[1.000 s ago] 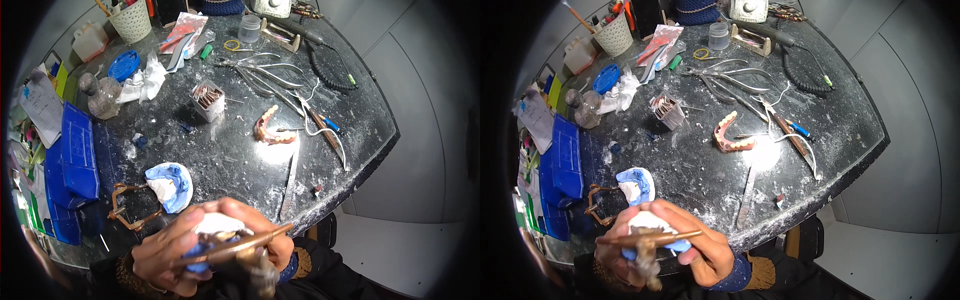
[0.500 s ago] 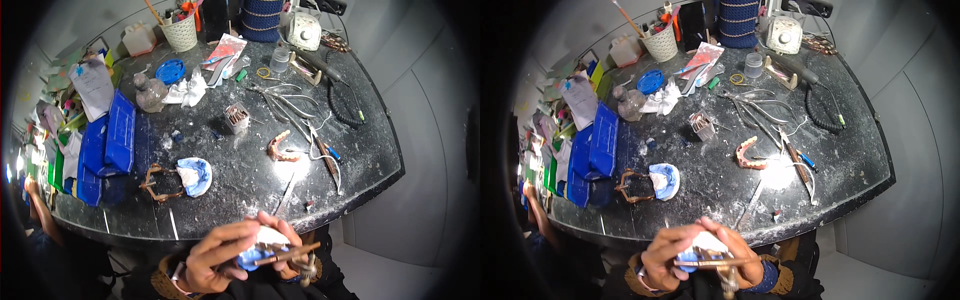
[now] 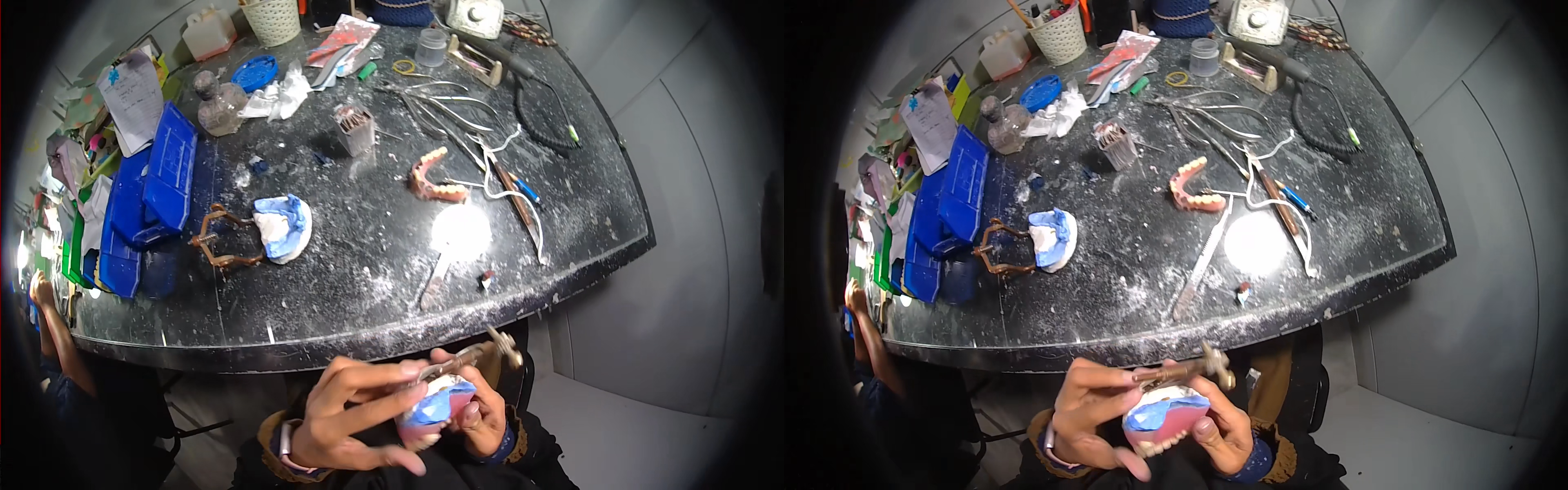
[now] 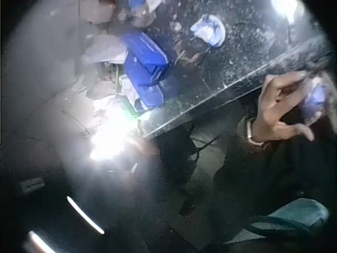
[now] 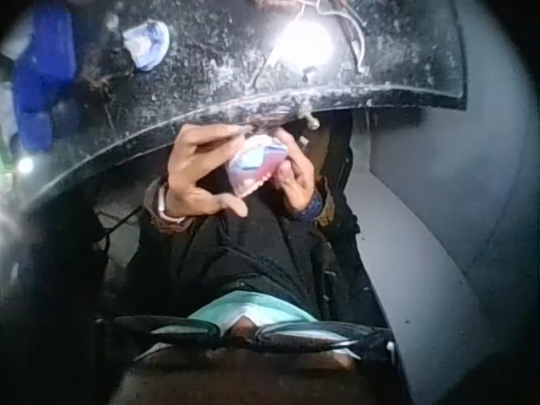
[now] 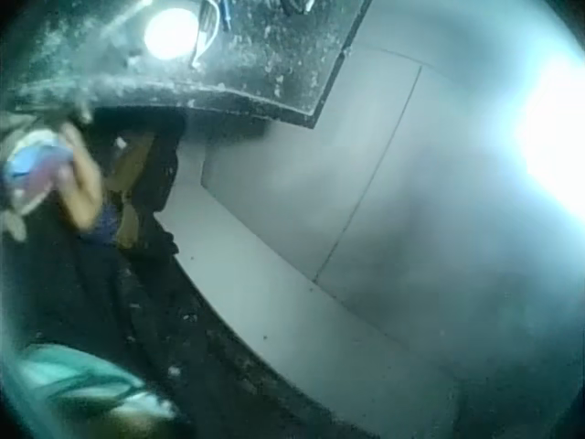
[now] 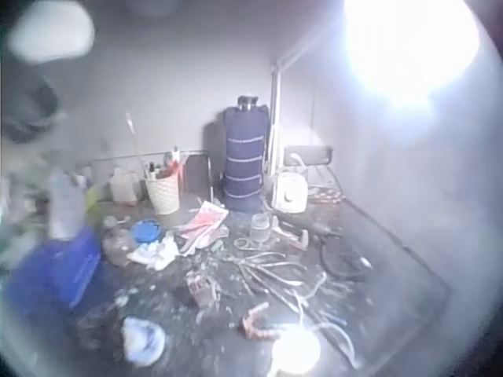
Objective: The person carves wax on a dental prosthesis using a metal tool, tests its fit onto a dental articulator, and removes the denture base by hand.
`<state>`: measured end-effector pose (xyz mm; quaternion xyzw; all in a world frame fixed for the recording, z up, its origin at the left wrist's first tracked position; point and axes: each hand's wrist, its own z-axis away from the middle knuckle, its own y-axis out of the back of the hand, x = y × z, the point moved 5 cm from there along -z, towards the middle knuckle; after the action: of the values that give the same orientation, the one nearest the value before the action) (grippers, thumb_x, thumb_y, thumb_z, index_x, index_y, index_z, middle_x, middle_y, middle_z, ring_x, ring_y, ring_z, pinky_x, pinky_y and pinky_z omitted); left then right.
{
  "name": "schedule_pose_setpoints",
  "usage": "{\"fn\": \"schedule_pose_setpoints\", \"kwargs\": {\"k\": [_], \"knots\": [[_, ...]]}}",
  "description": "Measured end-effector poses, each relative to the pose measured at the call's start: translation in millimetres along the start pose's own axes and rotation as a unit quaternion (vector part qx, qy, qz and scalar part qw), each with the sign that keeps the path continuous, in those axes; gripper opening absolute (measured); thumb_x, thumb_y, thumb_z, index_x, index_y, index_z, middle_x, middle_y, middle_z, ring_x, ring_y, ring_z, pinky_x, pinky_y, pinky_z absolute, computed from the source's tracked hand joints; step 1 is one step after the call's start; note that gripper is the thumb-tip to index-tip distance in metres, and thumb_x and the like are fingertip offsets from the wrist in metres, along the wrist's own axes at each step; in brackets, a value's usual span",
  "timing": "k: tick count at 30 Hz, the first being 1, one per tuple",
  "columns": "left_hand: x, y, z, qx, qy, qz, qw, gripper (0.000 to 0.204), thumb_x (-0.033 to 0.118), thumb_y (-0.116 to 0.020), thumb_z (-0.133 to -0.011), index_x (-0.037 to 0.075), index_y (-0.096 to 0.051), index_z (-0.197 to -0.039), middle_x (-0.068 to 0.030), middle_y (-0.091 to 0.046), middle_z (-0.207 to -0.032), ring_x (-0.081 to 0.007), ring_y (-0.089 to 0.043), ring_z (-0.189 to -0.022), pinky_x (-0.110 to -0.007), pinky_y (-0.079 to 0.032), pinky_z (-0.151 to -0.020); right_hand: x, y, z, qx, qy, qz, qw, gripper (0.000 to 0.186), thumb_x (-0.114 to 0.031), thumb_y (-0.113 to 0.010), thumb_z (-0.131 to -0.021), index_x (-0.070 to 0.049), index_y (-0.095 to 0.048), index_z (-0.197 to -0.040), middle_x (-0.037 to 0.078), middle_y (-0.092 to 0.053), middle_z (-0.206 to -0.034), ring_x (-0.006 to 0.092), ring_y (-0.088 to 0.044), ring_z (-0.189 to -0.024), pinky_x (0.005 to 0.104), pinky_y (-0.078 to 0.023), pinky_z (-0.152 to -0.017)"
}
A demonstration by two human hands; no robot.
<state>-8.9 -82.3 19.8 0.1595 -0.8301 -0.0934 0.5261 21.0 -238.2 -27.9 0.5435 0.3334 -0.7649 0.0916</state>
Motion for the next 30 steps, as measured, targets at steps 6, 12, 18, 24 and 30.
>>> {"fn": "schedule_pose_setpoints", "kwargs": {"k": [6, 12, 18, 24, 30], "knots": [[8, -13, 12, -0.04, -0.005, -0.154, 0.987, 0.072, 0.046, -0.085, -0.055, 0.016, -0.064, -0.117, -0.0101, -0.043, -0.126, -0.0301, -0.046, -0.111, -0.039, -0.046, -0.089, 7, 1, 31, -0.096, -0.171, -0.155, 0.968, 0.065, -0.037, -0.04, -0.099, 0.005, -0.018, -0.143, 0.018, -0.042, -0.136, 0.024, -0.042, -0.127, 0.036, -0.031, -0.107], [-2, -32, 17, -0.19, 0.012, -0.077, 0.979, 0.07, 0.045, -0.083, -0.06, 0.011, -0.061, -0.117, -0.0173, -0.048, -0.125, -0.0378, -0.045, -0.119, -0.049, -0.046, -0.094, 32, 13, 49, -0.135, -0.25, -0.126, 0.951, 0.064, -0.043, -0.033, -0.099, 0.003, -0.025, -0.142, 0.016, -0.043, -0.135, 0.0224, -0.043, -0.125, 0.0343, -0.03, -0.107], [-20, -43, 44, -0.207, 0.089, 0.044, 0.973, 0.059, 0.049, -0.086, -0.055, 0.006, -0.064, -0.089, -0.0117, -0.051, -0.102, -0.0248, -0.053, -0.092, -0.029, -0.05, -0.061, 51, 37, 57, -0.235, -0.143, 0.095, 0.957, 0.039, -0.022, -0.045, -0.099, 0.003, -0.046, -0.128, 0.014, -0.063, -0.102, 0.0154, -0.067, -0.081, 0.0245, -0.052, -0.07], [-33, -55, 62, -0.278, 0.141, -0.106, 0.944, 0.059, 0.056, -0.081, -0.057, 0.007, -0.058, -0.08, -0.0079, -0.048, -0.092, -0.0204, -0.049, -0.084, -0.027, -0.045, -0.051, 66, 45, 63, -0.074, -0.216, -0.206, 0.952, 0.047, -0.004, -0.048, -0.094, -0.003, -0.021, -0.133, 0.015, -0.049, -0.118, 0.0169, -0.05, -0.111, 0.0348, -0.04, -0.094], [-44, -68, 77, -0.337, 0.174, -0.092, 0.921, 0.063, 0.059, -0.077, -0.062, 0.004, -0.055, -0.082, -0.009, -0.044, -0.091, -0.0205, -0.046, -0.086, -0.029, -0.046, -0.049, 96, 40, 71, -0.047, -0.27, -0.269, 0.923, 0.06, 0.018, -0.049, -0.081, -0.009, -0.019, -0.125, 0.015, -0.052, -0.112, 0.0126, -0.053, -0.1, 0.026, -0.047, -0.082]]}}
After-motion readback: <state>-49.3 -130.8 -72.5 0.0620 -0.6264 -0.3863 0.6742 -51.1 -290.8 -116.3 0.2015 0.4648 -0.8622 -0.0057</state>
